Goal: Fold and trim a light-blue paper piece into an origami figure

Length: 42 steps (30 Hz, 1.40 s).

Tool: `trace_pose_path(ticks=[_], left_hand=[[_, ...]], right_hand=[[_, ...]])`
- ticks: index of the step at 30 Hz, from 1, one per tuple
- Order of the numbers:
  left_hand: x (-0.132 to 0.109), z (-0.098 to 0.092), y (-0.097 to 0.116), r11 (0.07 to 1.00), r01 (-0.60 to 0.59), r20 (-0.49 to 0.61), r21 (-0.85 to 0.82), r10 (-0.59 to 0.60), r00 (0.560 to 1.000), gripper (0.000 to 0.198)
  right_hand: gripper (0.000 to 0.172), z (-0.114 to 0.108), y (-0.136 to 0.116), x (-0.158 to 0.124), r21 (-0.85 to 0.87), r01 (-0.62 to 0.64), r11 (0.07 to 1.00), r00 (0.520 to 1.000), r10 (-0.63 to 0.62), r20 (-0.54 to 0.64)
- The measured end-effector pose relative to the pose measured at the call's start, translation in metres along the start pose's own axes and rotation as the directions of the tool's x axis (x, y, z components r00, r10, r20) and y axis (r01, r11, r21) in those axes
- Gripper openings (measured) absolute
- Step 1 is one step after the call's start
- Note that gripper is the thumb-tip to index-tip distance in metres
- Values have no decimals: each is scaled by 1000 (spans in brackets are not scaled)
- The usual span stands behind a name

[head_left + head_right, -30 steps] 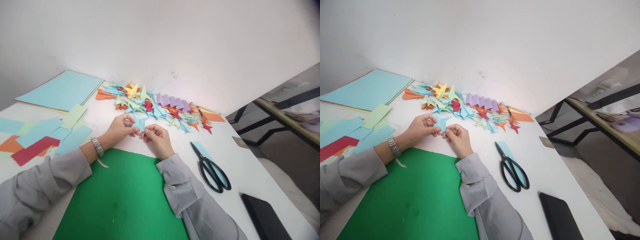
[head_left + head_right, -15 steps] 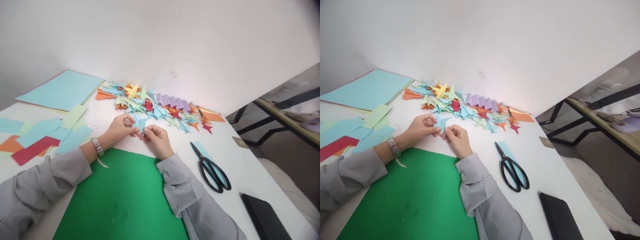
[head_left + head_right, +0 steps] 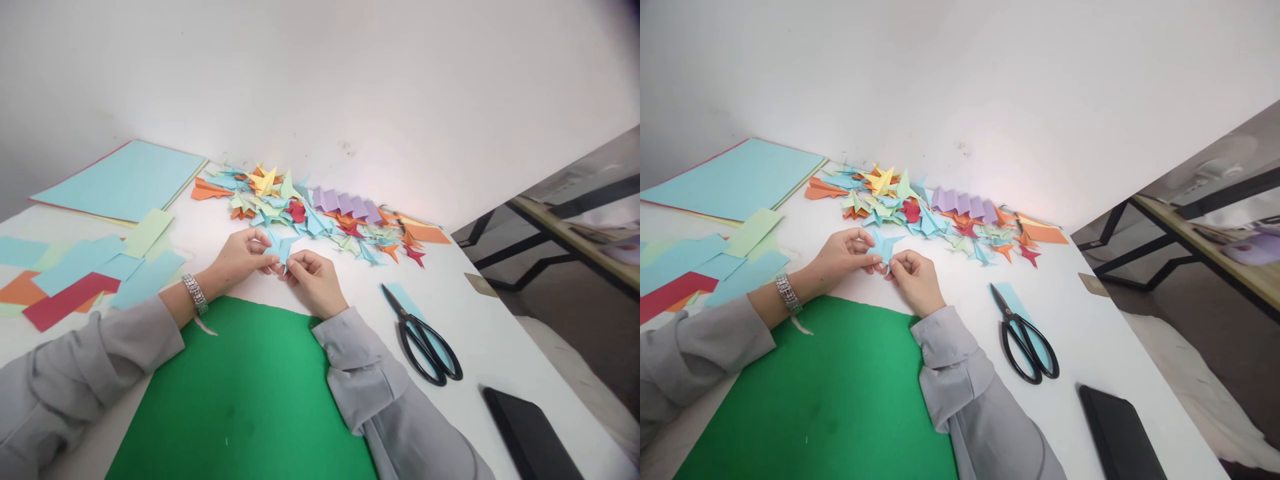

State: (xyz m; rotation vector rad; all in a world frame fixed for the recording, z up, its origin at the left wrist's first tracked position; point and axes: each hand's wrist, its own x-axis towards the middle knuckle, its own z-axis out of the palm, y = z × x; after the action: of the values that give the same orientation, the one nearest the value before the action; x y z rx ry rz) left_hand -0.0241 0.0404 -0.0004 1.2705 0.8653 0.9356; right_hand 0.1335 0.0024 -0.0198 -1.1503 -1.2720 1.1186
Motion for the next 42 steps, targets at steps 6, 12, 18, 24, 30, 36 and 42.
trace_pose_path(ticks=[6,12,18,24,30,36,42], left_hand=[[-1,0,1,999,14,3,-40,-14,1000,36],[0,1,4,998,40,0,-56,-40,999,39],[-1,2,3,999,33,-10,-31,-34,999,31],[-2,2,1,999,-19,-6,39,19,1000,36],[-1,1,-2,996,-38,19,77,37,999,34],[-1,0,-2,997,-42,36,62,39,999,32],[-1,0,-1,998,-24,77,56,20,997,32]], right_hand=[[24,-1,1,0,-17,15,1000,1000,-14,13],[26,0,1,-1,-29,22,999,1000,-22,8],[26,0,1,-1,-46,22,999,1000,-22,0],[24,1,1,-1,-56,15,998,1000,-15,-7],[28,1,-3,-2,-49,17,999,999,-15,30],[40,1,-1,-2,-59,37,998,997,-33,73],[44,2,-1,-2,-118,44,992,997,-36,63]])
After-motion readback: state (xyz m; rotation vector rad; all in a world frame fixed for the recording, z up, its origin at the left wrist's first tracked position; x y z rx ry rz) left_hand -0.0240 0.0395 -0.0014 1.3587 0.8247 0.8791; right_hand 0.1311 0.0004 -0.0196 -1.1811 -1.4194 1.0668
